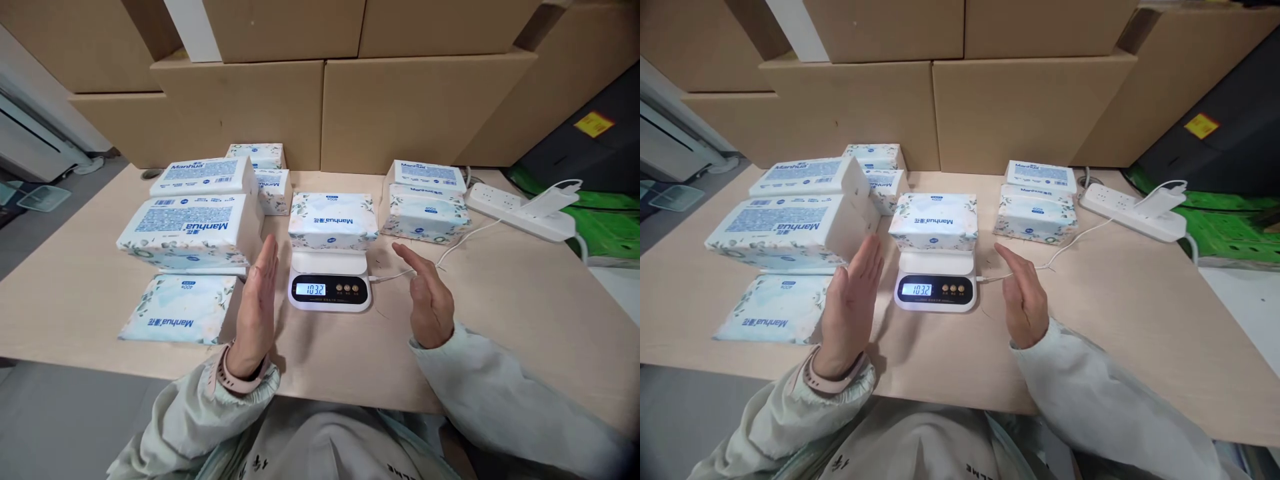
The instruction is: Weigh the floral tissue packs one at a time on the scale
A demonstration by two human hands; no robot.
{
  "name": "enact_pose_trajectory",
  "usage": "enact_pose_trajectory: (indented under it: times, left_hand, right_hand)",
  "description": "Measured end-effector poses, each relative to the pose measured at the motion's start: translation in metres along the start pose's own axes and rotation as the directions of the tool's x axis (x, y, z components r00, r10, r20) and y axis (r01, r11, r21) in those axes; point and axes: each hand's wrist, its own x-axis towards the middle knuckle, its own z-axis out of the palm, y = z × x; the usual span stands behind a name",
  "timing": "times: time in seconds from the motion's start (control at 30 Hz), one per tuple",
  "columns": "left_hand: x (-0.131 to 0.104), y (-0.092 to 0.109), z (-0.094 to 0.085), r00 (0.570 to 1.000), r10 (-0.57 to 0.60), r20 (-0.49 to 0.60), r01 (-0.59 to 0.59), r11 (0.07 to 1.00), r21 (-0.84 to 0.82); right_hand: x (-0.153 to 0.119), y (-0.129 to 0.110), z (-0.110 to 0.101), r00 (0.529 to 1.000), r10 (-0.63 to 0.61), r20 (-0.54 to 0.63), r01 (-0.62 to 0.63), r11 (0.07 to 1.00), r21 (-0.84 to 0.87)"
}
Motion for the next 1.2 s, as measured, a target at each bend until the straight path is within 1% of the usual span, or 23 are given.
enact_pose_trajectory:
  times: [0.23, 0.33, 0.73, 0.9, 1.2]
  left_hand:
    - [0.002, 0.002, 0.001, 0.999, -0.037, 0.011, 0.037, 0.999, 0.0]
    - [0.004, 0.001, 0.001, 0.998, -0.059, 0.017, 0.059, 0.998, 0.007]
    - [0.008, 0.005, 0.004, 0.997, -0.071, 0.023, 0.071, 0.997, -0.008]
    - [0.01, 0.006, 0.005, 0.997, -0.071, 0.041, 0.071, 0.997, 0.003]
    - [0.011, 0.005, 0.004, 0.996, -0.078, 0.036, 0.078, 0.997, 0.008]
  right_hand:
    - [0.001, -0.002, -0.001, 0.997, 0.071, 0.007, -0.071, 0.997, 0.02]
    - [0.001, -0.004, -0.001, 0.997, 0.082, 0.011, -0.082, 0.997, 0.013]
    - [0.0, 0.0, 0.0, 0.999, 0.05, 0.016, -0.051, 0.998, 0.024]
    - [0.0, -0.002, -0.001, 0.997, 0.068, 0.018, -0.069, 0.997, 0.024]
    - [0.0, -0.003, 0.0, 0.997, 0.078, 0.024, -0.078, 0.997, 0.018]
